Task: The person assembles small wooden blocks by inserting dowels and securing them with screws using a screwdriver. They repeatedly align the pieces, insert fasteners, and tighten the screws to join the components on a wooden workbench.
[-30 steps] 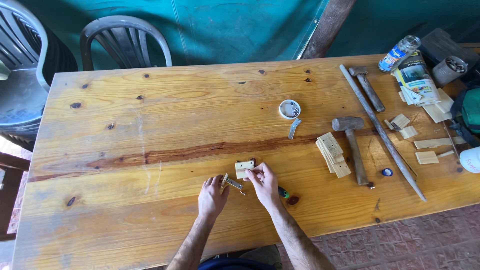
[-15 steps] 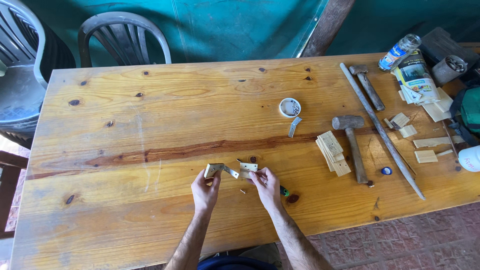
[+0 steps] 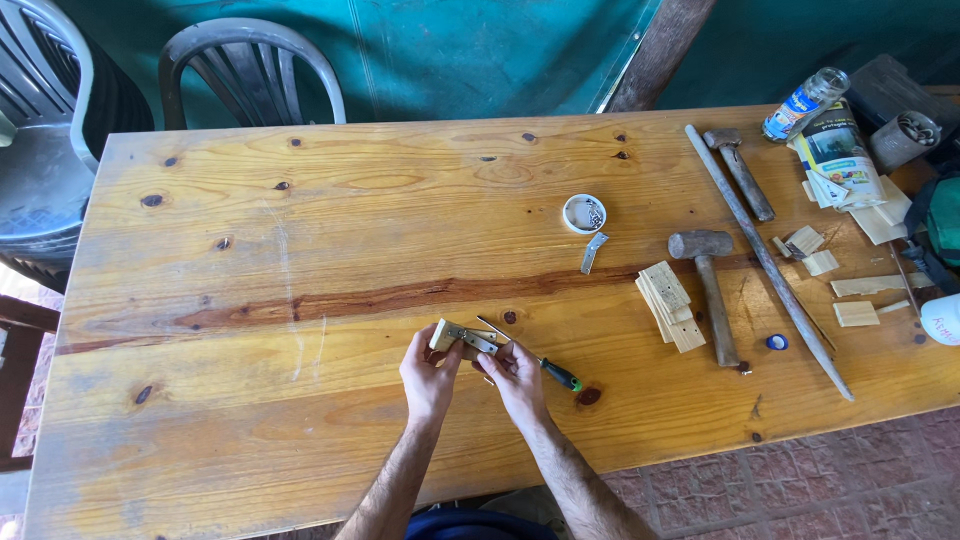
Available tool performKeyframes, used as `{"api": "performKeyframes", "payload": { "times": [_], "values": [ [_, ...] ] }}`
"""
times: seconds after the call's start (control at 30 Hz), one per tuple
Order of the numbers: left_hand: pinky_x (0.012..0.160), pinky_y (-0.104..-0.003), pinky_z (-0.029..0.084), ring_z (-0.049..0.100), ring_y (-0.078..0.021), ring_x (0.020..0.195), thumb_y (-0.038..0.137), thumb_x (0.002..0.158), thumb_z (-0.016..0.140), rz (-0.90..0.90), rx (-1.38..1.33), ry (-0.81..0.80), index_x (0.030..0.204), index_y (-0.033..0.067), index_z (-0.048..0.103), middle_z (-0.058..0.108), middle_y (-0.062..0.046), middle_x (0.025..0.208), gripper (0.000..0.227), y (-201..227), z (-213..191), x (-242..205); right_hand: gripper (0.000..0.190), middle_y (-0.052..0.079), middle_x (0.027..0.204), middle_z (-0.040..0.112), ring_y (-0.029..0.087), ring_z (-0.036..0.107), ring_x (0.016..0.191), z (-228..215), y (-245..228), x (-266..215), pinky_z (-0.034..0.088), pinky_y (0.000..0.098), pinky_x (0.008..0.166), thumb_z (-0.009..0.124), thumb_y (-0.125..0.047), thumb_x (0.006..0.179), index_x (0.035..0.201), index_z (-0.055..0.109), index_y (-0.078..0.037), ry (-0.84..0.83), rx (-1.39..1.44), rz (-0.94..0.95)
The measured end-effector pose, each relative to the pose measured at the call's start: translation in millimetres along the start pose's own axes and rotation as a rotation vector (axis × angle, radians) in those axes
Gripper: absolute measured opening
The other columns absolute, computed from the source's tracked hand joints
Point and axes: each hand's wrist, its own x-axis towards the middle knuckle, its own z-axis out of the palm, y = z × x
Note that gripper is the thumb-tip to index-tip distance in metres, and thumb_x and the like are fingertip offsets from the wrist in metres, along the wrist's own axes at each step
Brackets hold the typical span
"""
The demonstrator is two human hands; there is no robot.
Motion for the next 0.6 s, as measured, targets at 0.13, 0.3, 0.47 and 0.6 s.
{"api": "performKeyframes", "payload": {
  "times": [0.13, 0.3, 0.47, 0.6],
  "values": [
    [0.09, -0.046, 0.069, 0.08, -0.0257, 0.103, 0.003, 0.088, 0.096, 0.02, 0.107, -0.049, 0.14, 0.0034, 0.082, 0.083, -0.019, 0.105, 0.053, 6.5, -0.4, -1.3, 0.025, 0.022, 0.094, 0.086, 0.025, 0.088, 0.089, 13.7, -30.7, -3.7, 0.075, 0.0365, 0.08, 0.09, -0.007, 0.103, 0.098, 0.07, 0.006, -0.015, 0.05, 0.0],
    [0.098, -0.044, 0.064, 0.083, -0.0296, 0.111, 0.009, 0.088, 0.096, 0.119, 0.217, -0.117, 0.123, 0.0192, 0.089, 0.082, -0.009, 0.112, 0.037, -7.1, -4.2, 5.8, 0.024, 0.022, 0.097, 0.089, 0.023, 0.088, 0.09, 17.8, -44.3, -7.7, 0.074, 0.0339, 0.08, 0.089, -0.007, 0.103, 0.098, 0.069, 0.005, -0.032, 0.089, 0.007],
    [0.095, -0.047, 0.065, 0.085, -0.0274, 0.106, 0.009, 0.097, 0.088, 0.006, 0.158, -0.091, 0.13, 0.0162, 0.084, 0.088, -0.013, 0.107, 0.034, 5.9, 0.2, -1.4, 0.022, 0.021, 0.096, 0.086, 0.023, 0.088, 0.089, 1.2, 2.7, 0.5, 0.074, 0.0351, 0.079, 0.088, -0.005, 0.104, 0.098, 0.069, 0.005, -0.051, 0.11, -0.009],
    [0.089, -0.046, 0.066, 0.087, -0.03, 0.1, 0.009, 0.096, 0.087, -0.003, 0.213, -0.069, 0.13, 0.017, 0.082, 0.09, -0.014, 0.104, 0.035, 20.0, -1.7, 0.2, 0.022, 0.023, 0.101, 0.086, 0.024, 0.087, 0.092, -3.5, 8.2, -0.3, 0.076, 0.0429, 0.086, 0.087, -0.003, 0.105, 0.1, 0.068, 0.007, -0.045, 0.102, -0.025]
  ]
}}
